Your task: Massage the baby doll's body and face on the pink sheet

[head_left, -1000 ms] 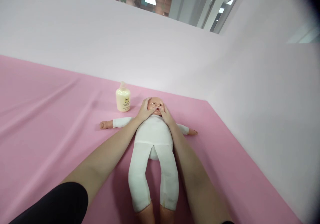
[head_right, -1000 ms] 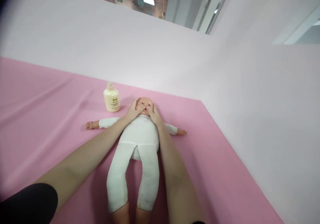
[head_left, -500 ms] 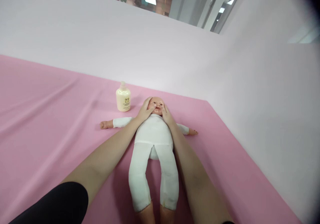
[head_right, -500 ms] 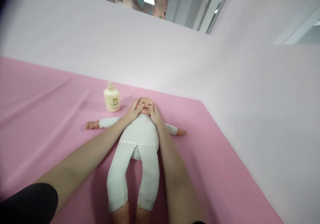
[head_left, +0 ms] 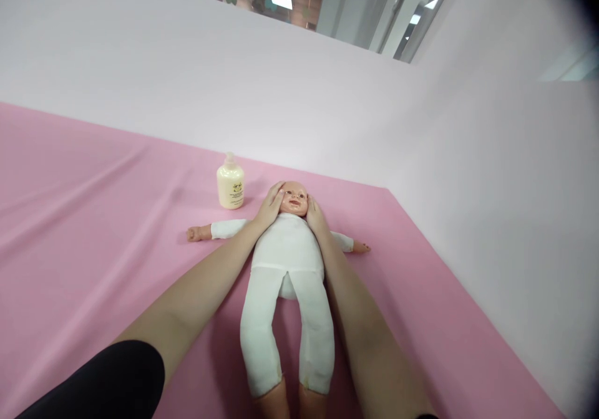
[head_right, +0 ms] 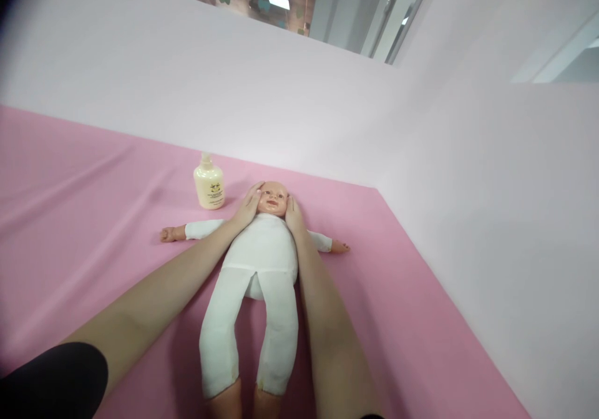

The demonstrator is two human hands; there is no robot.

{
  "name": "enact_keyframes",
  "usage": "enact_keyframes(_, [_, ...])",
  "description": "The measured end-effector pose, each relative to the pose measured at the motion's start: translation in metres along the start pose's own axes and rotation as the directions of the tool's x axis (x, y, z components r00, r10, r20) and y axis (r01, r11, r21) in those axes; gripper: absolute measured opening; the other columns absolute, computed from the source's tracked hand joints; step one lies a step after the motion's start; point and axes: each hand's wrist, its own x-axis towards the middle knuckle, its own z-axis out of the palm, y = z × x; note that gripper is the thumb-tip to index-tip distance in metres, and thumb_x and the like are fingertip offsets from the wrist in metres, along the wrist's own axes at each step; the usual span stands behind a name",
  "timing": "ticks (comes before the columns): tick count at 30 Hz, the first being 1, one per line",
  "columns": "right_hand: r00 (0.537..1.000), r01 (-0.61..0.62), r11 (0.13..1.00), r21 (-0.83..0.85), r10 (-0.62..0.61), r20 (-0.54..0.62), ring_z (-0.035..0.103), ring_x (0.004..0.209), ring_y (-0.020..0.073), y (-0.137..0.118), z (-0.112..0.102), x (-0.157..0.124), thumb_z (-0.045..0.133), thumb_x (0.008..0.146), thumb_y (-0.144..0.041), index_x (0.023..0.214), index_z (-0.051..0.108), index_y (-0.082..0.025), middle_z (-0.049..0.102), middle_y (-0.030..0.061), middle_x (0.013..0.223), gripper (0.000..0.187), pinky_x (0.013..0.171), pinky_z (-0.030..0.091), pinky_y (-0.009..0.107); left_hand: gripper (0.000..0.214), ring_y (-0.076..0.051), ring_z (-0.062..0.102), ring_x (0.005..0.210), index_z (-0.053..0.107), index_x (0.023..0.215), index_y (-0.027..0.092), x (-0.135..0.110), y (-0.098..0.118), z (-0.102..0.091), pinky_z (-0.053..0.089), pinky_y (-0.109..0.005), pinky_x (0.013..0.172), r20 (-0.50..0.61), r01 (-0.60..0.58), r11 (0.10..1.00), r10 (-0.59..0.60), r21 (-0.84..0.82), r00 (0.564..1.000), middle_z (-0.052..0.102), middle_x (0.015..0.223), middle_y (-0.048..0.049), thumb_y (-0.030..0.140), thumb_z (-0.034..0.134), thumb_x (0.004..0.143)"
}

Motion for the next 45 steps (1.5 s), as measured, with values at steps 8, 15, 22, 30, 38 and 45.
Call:
enact_keyframes(8, [0.999,-0.009,0.999,-0.047,0.011,0.047,0.059,0.105,0.0209,-0.014,-0.009,-0.008,0.054,0.092,-0.037,0.117,0.056,-0.017,0.058,0.0084,0.121,0.032,0.09,0.051,0.042,0.053,-0.019,0.044,0.132,0.051,0.127,0.018,0.001,-0.005,0.0,0.027,-0.041,0.117,-0.056,-0.023,1.0,0.022,-0.017,0.998,0.052,0.138,-0.0104,0.051,0.026,0.096])
enact_keyframes(15, [0.997,-0.018,0.999,-0.044,0.022,0.076,0.059,0.104,0.0201,-0.02,-0.007,-0.011,0.054,0.092,-0.036,0.118,0.056,-0.018,0.057,0.0086,0.122,0.032,0.089,0.051,0.042,0.051,-0.019,0.048,0.127,0.054,0.123,0.017,0.0,-0.003,0.0,0.032,-0.042,0.114,-0.088,-0.077,0.996,0.08,0.032,0.993,0.055,0.133,-0.0109,0.049,0.025,0.096])
enact_keyframes(22, [0.998,-0.054,0.997,-0.046,0.056,0.024,0.06,0.112,0.0214,-0.019,-0.004,-0.01,0.026,0.095,-0.054,0.109,0.063,-0.021,0.067,0.0068,0.117,0.052,0.1,0.044,0.037,0.046,-0.02,0.049,0.126,0.054,0.122,0.017,0.001,-0.003,0.0,0.033,-0.042,0.113,-0.081,-0.068,0.998,0.069,0.015,0.994,0.055,0.132,-0.0119,0.047,0.035,0.094])
enact_keyframes(30, [0.999,-0.05,0.999,-0.01,0.05,-0.016,0.059,0.115,0.0203,-0.011,0.001,-0.006,0.026,0.089,-0.067,0.111,0.064,-0.02,0.067,0.0076,0.119,0.064,0.105,0.04,0.036,0.058,-0.025,0.042,0.13,0.042,0.131,0.019,0.0,-0.007,0.0,0.03,-0.045,0.113,0.013,-0.117,0.991,0.116,0.071,0.993,0.046,0.137,-0.0139,0.048,0.056,0.083])
enact_keyframes(38, [0.997,0.001,1.0,-0.017,0.001,0.073,0.052,0.125,0.0193,-0.014,-0.002,-0.007,0.033,0.087,-0.066,0.123,0.056,-0.02,0.059,0.0068,0.13,0.062,0.11,0.035,0.035,0.069,-0.028,0.042,0.129,0.039,0.131,0.018,-0.001,-0.008,0.001,0.031,-0.046,0.112,0.007,-0.117,0.991,0.116,0.072,0.993,0.044,0.135,-0.0148,0.048,0.066,0.075])
enact_keyframes(45, [0.982,0.004,1.0,-0.015,-0.001,0.19,0.047,0.13,0.0213,-0.025,-0.003,-0.013,0.062,0.077,-0.054,0.138,0.041,-0.02,0.05,0.0081,0.141,0.072,0.113,0.032,0.037,0.061,-0.027,0.041,0.13,0.039,0.131,0.019,-0.001,-0.007,0.0,0.03,-0.046,0.113,0.017,-0.117,0.989,0.116,0.086,0.993,0.044,0.135,-0.0144,0.05,0.058,0.081])
